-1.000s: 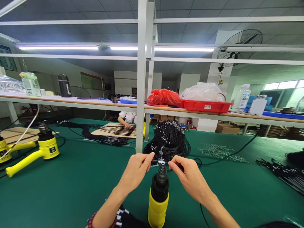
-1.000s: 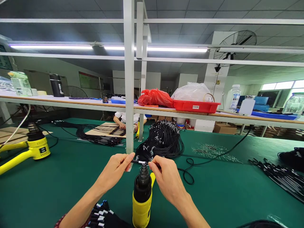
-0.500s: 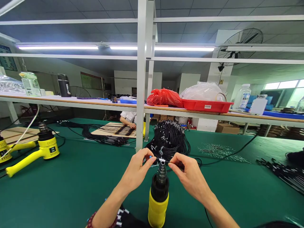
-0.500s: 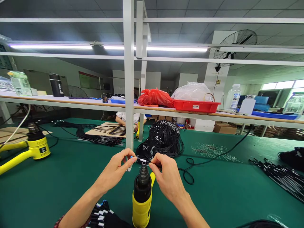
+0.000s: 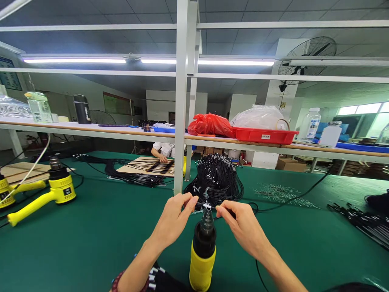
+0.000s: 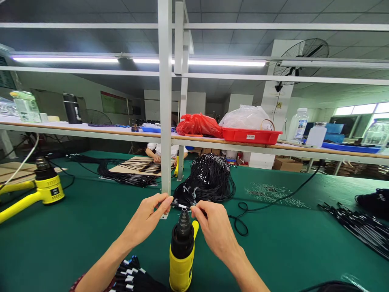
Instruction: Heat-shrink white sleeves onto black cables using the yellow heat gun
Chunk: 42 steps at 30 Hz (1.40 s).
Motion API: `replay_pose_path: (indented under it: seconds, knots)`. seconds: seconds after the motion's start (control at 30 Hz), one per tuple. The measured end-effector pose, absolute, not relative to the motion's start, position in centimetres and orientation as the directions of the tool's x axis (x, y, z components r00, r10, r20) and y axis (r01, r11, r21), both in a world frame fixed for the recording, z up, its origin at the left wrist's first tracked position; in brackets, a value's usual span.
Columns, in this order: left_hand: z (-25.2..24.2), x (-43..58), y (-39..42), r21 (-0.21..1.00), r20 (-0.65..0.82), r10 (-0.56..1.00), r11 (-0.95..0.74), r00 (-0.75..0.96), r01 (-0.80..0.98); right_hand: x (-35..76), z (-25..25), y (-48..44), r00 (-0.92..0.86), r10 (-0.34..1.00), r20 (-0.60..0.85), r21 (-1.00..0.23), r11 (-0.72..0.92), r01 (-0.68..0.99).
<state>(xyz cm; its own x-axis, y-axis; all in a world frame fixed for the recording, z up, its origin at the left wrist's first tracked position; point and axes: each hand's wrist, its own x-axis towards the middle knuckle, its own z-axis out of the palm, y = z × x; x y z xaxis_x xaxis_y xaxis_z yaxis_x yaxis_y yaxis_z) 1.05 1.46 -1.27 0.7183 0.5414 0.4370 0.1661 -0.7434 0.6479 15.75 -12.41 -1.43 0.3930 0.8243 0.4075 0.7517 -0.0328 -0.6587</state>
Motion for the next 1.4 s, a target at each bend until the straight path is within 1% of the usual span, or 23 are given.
replay_pose_path:
  seconds: [0.17,0.3,0.53,0.87,1.1,1.17,1.33,1.4]
  knots:
    - [-1.34,1.04,1.55,0.658,0.437,0.550,-0.735,0.711,0.164,15.78,-1.46,-12.40,0.386,0.833,0.396,-0.642,-0.049,0.765]
    - [-1.26,1.22,1.68,0.663,0.429,0.556,-0.729,0.712,0.169,15.73,-1.43,-12.20,0.377,0.825,0.421,-0.638,-0.026,0.770]
    - [-1.21,1.30,1.61,0.626,0.454,0.549,-0.757,0.702,0.186,15.71,-1.59,-11.96,0.391,0.822,0.413,-0.616,-0.064,0.785]
    - [-1.09,0.98,1.52,0.672,0.458,0.556,-0.728,0.693,0.140,15.63,-1.78,-11.95,0.430,0.818,0.383,-0.684,-0.062,0.727]
    - [-1.14,0.76,1.42,0.690,0.422,0.552,-0.710,0.719,0.141,15.67,-1.84,-11.96,0.440,0.794,0.420,-0.686,-0.040,0.726]
    - [-1.04,0.85,1.40,0.682,0.425,0.549,-0.717,0.720,0.145,15.63,-1.79,-11.94,0.436,0.793,0.425,-0.680,-0.038,0.732]
    - [-0.82,0.98,1.33,0.610,0.451,0.524,-0.772,0.723,0.180,15.51,-1.53,-12.00,0.408,0.804,0.433,-0.645,-0.040,0.764]
    - [-0.86,0.96,1.32,0.603,0.449,0.531,-0.773,0.719,0.196,15.47,-1.50,-12.05,0.396,0.812,0.428,-0.627,-0.049,0.777]
